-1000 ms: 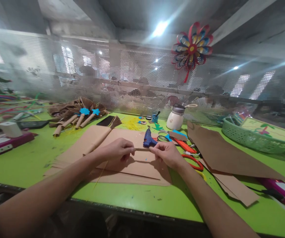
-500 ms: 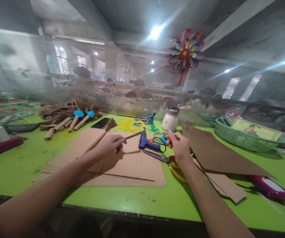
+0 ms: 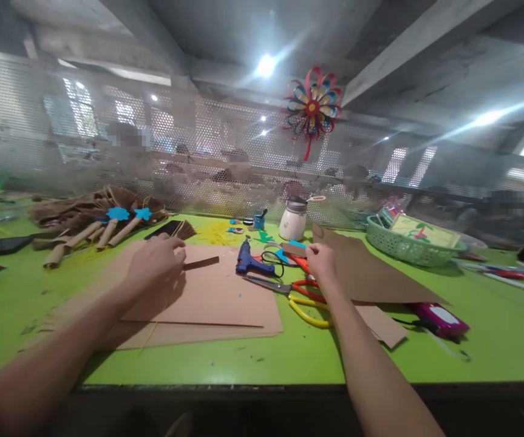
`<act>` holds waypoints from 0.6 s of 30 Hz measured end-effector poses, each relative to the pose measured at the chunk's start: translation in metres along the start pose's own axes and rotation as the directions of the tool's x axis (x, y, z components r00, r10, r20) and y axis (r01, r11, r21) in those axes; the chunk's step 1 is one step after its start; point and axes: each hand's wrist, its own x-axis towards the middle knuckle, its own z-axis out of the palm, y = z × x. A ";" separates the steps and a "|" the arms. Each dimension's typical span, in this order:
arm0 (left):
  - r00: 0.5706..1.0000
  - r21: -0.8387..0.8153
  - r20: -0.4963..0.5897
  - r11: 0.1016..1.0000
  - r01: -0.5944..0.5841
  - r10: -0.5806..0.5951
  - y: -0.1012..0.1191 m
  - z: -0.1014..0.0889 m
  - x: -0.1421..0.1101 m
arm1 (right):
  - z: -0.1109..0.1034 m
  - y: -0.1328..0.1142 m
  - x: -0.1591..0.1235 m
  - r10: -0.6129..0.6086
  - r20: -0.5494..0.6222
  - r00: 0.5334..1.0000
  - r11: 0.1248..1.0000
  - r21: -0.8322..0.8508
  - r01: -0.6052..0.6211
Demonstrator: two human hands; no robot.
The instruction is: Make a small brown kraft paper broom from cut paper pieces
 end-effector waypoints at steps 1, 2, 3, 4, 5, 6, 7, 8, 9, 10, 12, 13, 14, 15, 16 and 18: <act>0.999 -0.017 -0.038 1.000 0.004 -0.004 0.002 0.002 0.001 | 0.002 0.001 0.000 -0.017 0.029 0.999 0.998 -0.057 0.019; 0.998 -0.041 -0.059 0.999 -0.006 0.004 0.004 0.004 0.001 | 0.004 0.000 -0.001 -0.033 0.057 0.998 0.993 -0.112 0.039; 0.998 -0.078 -0.061 0.996 -0.033 0.028 0.006 0.006 0.001 | 0.005 -0.001 -0.002 -0.047 0.086 0.995 0.984 -0.165 0.061; 0.996 -0.113 -0.073 0.992 -0.049 0.041 0.008 0.008 0.000 | 0.007 -0.004 -0.002 -0.059 0.112 0.992 0.973 -0.216 0.082; 0.995 -0.143 -0.082 0.987 -0.066 0.055 0.009 0.011 0.000 | 0.008 -0.007 -0.002 -0.068 0.137 0.988 0.959 -0.264 0.102; 0.993 -0.170 -0.106 0.983 -0.073 0.056 0.009 0.013 0.000 | 0.008 -0.010 -0.001 -0.077 0.162 0.984 0.943 -0.309 0.124; 0.989 -0.197 -0.139 0.977 -0.078 0.051 0.008 0.014 0.000 | 0.008 -0.014 0.001 -0.086 0.188 0.978 0.925 -0.350 0.148; 0.984 -0.224 -0.174 0.971 -0.087 0.048 0.007 0.015 0.000 | 0.008 -0.018 0.004 -0.095 0.215 0.972 0.905 -0.388 0.174; 0.977 -0.251 -0.208 0.963 -0.100 0.047 0.006 0.016 0.000 | 0.008 -0.021 0.007 -0.104 0.245 0.964 0.884 -0.422 0.202; 0.971 -0.276 -0.234 0.954 -0.118 0.053 0.004 0.017 0.001 | 0.008 -0.025 0.011 -0.111 0.279 0.954 0.861 -0.453 0.233; 0.963 -0.318 -0.256 0.933 -0.167 0.085 0.004 0.018 0.001 | 0.012 -0.030 0.015 -0.111 0.355 0.928 0.811 -0.508 0.291; 0.961 -0.335 -0.255 0.923 -0.192 0.107 0.004 0.018 0.000 | 0.015 -0.032 0.016 -0.103 0.392 0.914 0.786 -0.532 0.316; 0.960 -0.351 -0.250 0.911 -0.215 0.129 0.005 0.018 0.000 | 0.019 -0.033 0.016 -0.092 0.425 0.901 0.761 -0.553 0.338; 0.958 -0.366 -0.246 0.900 -0.235 0.150 0.006 0.018 0.000 | 0.023 -0.034 0.015 -0.080 0.452 0.888 0.739 -0.571 0.357; 0.956 -0.379 -0.244 0.892 -0.247 0.161 0.006 0.018 -0.001 | 0.027 -0.034 0.013 -0.071 0.472 0.879 0.719 -0.587 0.373; 0.956 -0.396 -0.244 0.884 -0.249 0.160 0.006 0.018 -0.001 | 0.035 -0.033 0.009 -0.064 0.491 0.869 0.688 -0.609 0.395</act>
